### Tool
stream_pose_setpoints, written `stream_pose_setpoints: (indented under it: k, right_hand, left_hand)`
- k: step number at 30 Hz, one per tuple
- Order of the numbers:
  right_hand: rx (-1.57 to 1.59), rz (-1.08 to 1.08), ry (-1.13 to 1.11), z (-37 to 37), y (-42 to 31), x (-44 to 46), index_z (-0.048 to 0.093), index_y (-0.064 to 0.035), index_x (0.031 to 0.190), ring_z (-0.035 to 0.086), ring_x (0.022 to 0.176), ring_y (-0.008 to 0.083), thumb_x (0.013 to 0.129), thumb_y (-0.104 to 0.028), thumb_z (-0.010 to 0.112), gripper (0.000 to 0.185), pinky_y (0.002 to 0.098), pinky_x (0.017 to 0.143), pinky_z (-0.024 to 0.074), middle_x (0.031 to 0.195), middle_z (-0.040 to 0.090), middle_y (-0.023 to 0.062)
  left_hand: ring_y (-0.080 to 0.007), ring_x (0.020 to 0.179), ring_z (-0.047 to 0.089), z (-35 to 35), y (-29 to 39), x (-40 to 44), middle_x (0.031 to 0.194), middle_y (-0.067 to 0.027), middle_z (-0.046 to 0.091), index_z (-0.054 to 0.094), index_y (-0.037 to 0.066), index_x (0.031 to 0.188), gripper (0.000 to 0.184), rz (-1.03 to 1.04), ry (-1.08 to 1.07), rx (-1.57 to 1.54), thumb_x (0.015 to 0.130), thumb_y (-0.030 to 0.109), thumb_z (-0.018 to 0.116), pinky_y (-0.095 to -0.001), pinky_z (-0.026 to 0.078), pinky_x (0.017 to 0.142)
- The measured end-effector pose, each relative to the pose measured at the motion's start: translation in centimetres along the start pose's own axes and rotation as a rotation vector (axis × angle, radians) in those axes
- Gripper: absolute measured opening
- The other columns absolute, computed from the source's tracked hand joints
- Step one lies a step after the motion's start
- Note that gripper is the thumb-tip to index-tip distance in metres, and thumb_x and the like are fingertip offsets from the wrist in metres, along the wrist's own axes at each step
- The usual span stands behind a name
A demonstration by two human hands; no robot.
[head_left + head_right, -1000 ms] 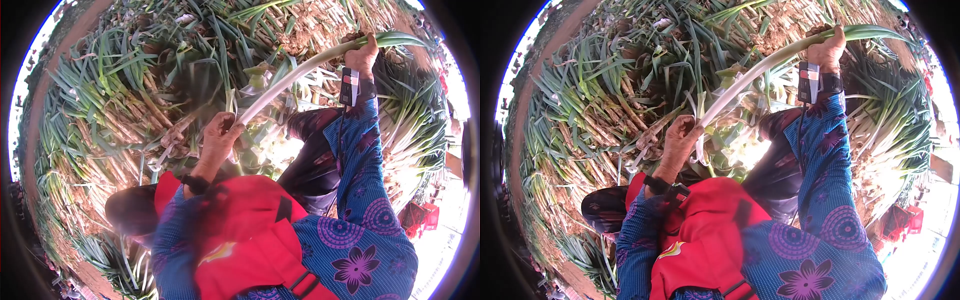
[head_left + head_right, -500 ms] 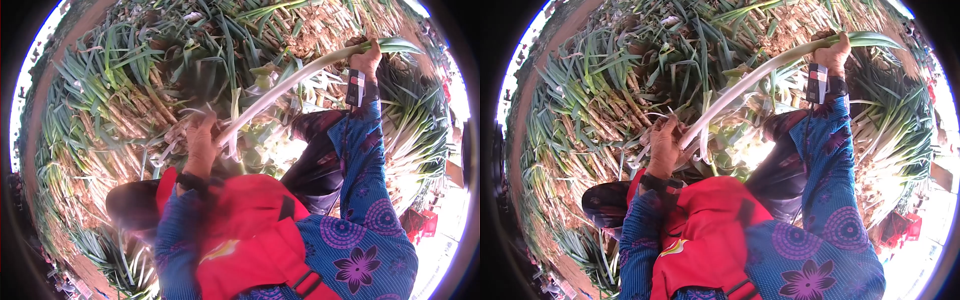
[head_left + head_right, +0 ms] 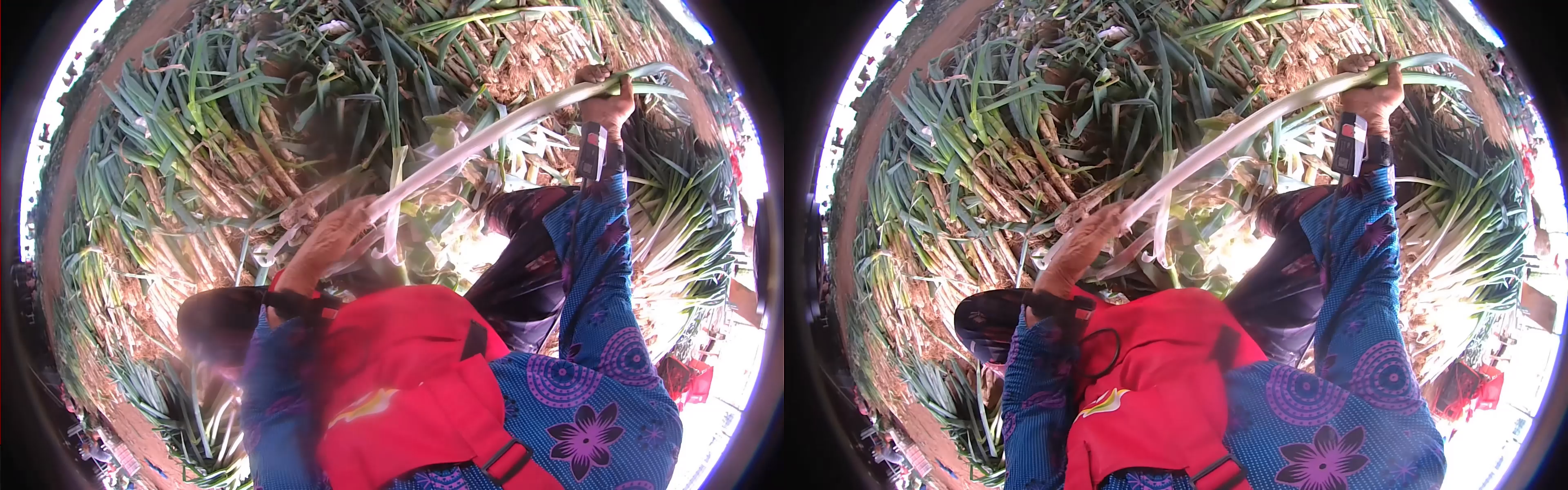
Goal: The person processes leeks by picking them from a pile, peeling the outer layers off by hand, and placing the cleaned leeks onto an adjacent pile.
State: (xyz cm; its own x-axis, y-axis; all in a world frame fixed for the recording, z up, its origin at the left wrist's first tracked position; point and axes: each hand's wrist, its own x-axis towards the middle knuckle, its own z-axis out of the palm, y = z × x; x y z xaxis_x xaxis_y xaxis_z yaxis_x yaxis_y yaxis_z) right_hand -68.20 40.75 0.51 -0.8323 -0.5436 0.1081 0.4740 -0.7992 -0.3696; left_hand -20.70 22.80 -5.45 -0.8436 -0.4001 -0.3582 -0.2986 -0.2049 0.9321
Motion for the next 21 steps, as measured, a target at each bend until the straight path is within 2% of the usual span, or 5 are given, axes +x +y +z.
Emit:
stream_pose_setpoints:
  k: [2,6,9,11,21]
  right_hand:
    - [0.035,0.024,-0.055,-0.1,0.2,0.2,0.047,-0.0029,0.085,0.045,0.064,0.019,0.091,-0.036,0.046,0.034,0.0346,0.061,0.0399,0.072,0.045,0.0065]
    - [0.036,0.066,-0.248,0.8,0.3,0.4,0.05,0.001,0.092,0.047,0.069,0.0208,0.089,-0.04,0.05,0.041,0.0359,0.066,0.042,0.077,0.048,0.0102]
    - [0.0,0.112,-0.117,2.7,1.8,-0.6,0.051,0.0029,0.097,0.047,0.073,0.0215,0.086,-0.039,0.055,0.044,0.0359,0.069,0.0422,0.08,0.048,0.0112]
    - [-0.028,0.152,-0.259,3.0,2.8,-1.3,0.051,0.0032,0.098,0.046,0.073,0.0201,0.083,-0.035,0.064,0.043,0.0337,0.068,0.0412,0.078,0.046,0.0088]
    - [0.011,0.184,-0.311,3.2,3.0,-0.1,0.051,0.0001,0.094,0.043,0.063,0.0147,0.087,-0.033,0.059,0.035,0.0303,0.063,0.0386,0.071,0.042,0.0037]
  left_hand:
    - [-0.0111,0.101,0.056,0.9,0.2,0.4,0.109,-0.004,0.062,0.056,0.001,0.127,0.036,-0.054,-0.106,-0.127,0.098,0.022,0.053,-0.0255,0.046,0.086]
    - [-0.0096,0.077,0.055,1.7,0.4,0.5,0.092,-0.0034,0.061,0.06,-0.004,0.112,0.023,-0.056,-0.068,-0.177,0.093,0.008,0.057,-0.0232,0.046,0.068]
    - [-0.0098,0.08,0.057,2.4,0.9,1.1,0.093,-0.0038,0.062,0.06,-0.003,0.111,0.022,0.039,-0.018,-0.045,0.09,0.004,0.06,-0.0236,0.046,0.069]
    - [-0.0096,0.081,0.059,3.2,2.0,1.6,0.092,-0.0038,0.062,0.06,-0.002,0.109,0.021,0.092,-0.012,-0.003,0.089,0.002,0.061,-0.0236,0.046,0.069]
    - [-0.0068,0.072,0.056,3.2,2.2,2.5,0.084,-0.0008,0.055,0.053,0.003,0.093,0.019,0.099,-0.137,0.012,0.084,0.0,0.069,-0.0228,0.044,0.057]
